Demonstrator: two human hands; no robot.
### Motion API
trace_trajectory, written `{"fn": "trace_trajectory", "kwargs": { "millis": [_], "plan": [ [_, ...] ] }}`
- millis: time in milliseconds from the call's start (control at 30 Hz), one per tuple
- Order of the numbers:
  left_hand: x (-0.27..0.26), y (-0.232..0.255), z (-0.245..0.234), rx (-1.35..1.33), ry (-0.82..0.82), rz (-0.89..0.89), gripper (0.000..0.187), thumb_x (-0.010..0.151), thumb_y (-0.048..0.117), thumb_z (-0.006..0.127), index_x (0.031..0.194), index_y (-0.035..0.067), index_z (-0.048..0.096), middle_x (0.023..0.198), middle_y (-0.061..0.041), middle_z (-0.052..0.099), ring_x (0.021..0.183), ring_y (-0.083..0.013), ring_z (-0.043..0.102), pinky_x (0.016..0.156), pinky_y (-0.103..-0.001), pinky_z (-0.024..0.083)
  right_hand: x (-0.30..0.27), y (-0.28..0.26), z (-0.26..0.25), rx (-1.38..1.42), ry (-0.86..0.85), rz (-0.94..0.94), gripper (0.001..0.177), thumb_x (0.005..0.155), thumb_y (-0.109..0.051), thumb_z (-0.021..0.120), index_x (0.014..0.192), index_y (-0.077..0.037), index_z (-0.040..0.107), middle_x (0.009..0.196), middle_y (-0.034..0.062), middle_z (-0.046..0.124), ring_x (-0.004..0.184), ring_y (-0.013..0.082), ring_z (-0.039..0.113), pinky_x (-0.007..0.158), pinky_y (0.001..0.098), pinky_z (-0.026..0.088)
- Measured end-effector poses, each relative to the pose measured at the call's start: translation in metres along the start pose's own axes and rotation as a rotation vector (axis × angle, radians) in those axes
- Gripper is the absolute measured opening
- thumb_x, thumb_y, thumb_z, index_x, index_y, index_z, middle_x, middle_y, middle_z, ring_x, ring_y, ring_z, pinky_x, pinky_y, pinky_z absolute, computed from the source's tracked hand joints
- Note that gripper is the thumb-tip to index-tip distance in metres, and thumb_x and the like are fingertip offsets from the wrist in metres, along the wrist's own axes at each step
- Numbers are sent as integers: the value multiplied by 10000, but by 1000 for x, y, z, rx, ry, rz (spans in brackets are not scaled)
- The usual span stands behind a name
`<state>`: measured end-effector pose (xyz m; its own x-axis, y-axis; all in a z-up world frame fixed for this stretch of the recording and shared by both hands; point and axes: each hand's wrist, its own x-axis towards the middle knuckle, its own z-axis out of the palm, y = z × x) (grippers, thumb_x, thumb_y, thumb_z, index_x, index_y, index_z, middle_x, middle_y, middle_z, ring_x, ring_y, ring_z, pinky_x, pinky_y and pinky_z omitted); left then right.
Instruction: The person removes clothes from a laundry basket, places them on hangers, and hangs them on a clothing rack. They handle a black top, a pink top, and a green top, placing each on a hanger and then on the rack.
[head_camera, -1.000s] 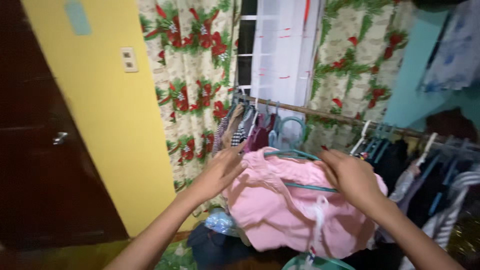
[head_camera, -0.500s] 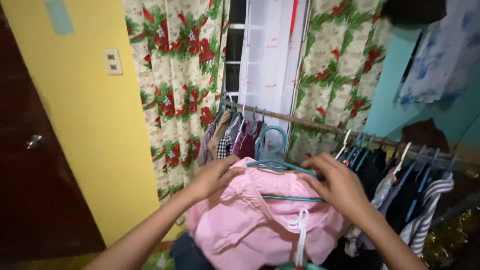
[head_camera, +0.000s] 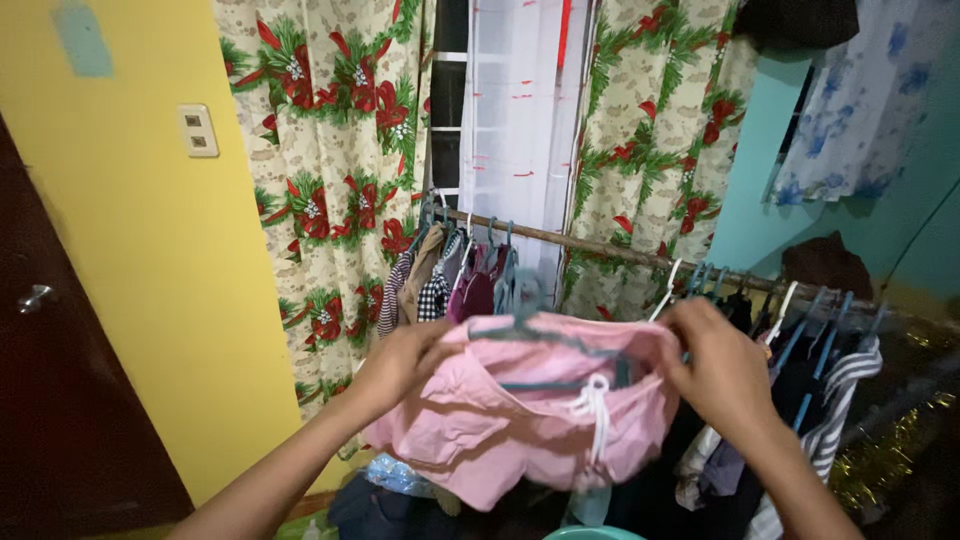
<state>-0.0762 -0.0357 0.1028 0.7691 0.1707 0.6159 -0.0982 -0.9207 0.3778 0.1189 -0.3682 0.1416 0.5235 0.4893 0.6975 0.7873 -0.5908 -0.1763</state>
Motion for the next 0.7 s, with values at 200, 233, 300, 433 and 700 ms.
{"fn": "trace_trajectory", "kwargs": {
  "millis": [200,233,300,433,700],
  "plan": [
    [10,-10,-4,-142,22,-80,364,930,367,650,1166,95,703,858,-138,727,708,-249,691,691,-381,536,13,-10,-20,245,-191,-159,438,825,-420,692,1103,-82,710,953,92,648,888,208,689,785,360,537],
    [11,-10,-3,-113,7,-74,367,931,375,653,1165,98,707,850,-138,725,704,-239,684,692,-378,532,18,-13,-20,290,-126,-220,427,871,-401,670,1133,-65,702,988,102,643,920,227,676,812,370,525],
    [15,-7,1,-148,-90,-63,352,957,373,644,1142,80,706,832,-148,714,711,-240,676,706,-374,535,29,-24,-13,381,3,-337,407,962,-363,627,1193,-33,686,1060,122,633,985,265,651,867,390,502],
    [19,-2,12,-219,-156,48,340,977,361,640,1118,56,694,883,-127,733,756,-211,678,728,-362,533,59,-56,19,523,-169,-353,370,974,-336,589,1155,-21,659,962,144,642,881,294,648,764,393,523],
    [17,-10,13,-540,-139,-264,391,967,334,576,1225,79,722,966,-112,792,691,-202,611,672,-352,482,70,-65,51,411,-133,-391,416,1030,-289,577,813,62,523,753,238,536,717,417,524,689,482,430]
  ]
}}
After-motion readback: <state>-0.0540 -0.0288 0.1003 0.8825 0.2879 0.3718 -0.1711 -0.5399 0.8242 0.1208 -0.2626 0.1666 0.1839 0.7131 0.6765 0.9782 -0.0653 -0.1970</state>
